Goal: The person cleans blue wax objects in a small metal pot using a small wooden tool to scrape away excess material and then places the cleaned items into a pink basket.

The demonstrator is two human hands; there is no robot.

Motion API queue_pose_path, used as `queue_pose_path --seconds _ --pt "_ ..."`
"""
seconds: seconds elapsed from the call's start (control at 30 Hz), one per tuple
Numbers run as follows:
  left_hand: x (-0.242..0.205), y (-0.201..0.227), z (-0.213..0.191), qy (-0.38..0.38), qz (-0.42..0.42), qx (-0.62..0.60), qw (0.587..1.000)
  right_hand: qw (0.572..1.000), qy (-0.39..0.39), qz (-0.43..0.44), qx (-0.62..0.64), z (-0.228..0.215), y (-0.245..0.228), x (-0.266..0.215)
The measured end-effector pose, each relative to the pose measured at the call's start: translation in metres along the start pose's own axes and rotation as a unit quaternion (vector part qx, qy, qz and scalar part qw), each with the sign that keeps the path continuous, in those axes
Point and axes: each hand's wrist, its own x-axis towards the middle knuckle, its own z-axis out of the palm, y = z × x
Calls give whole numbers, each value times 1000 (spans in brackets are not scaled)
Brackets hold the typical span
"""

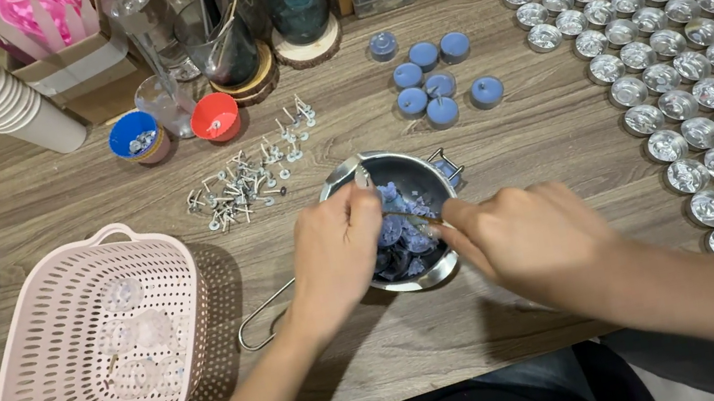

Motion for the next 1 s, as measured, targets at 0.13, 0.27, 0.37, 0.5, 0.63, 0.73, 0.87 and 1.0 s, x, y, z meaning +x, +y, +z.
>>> queue_pose_path --seconds 0.13,0.27,0.37,0.5,0.63,0.73,0.87,1.0 --pt "6 -1 -2 -16 -33 -43 998 992 -1 -59 -112 -7 -2 -1" --pt "15 -6 -6 -69 -93 -62 991 984 -20 -84 -158 -7 1 0" --pt "23 -6 -5 -149 -180 -251 939 970 -17 -96 -224 -2 3 3" --pt "23 -3 -16 -208 -264 -311 889 954 20 -132 -269 5 9 0" --pt "24 -4 -22 -255 -275 -298 878 941 53 -165 -289 9 12 -1" --pt "23 -10 -19 -231 -204 -229 923 977 19 -97 -187 7 10 0" --pt "11 -12 -15 -200 -144 -211 946 991 78 -94 -60 1 11 -1" --pt "-3 -6 -9 -98 -87 -235 963 986 55 -123 98 8 21 -4"
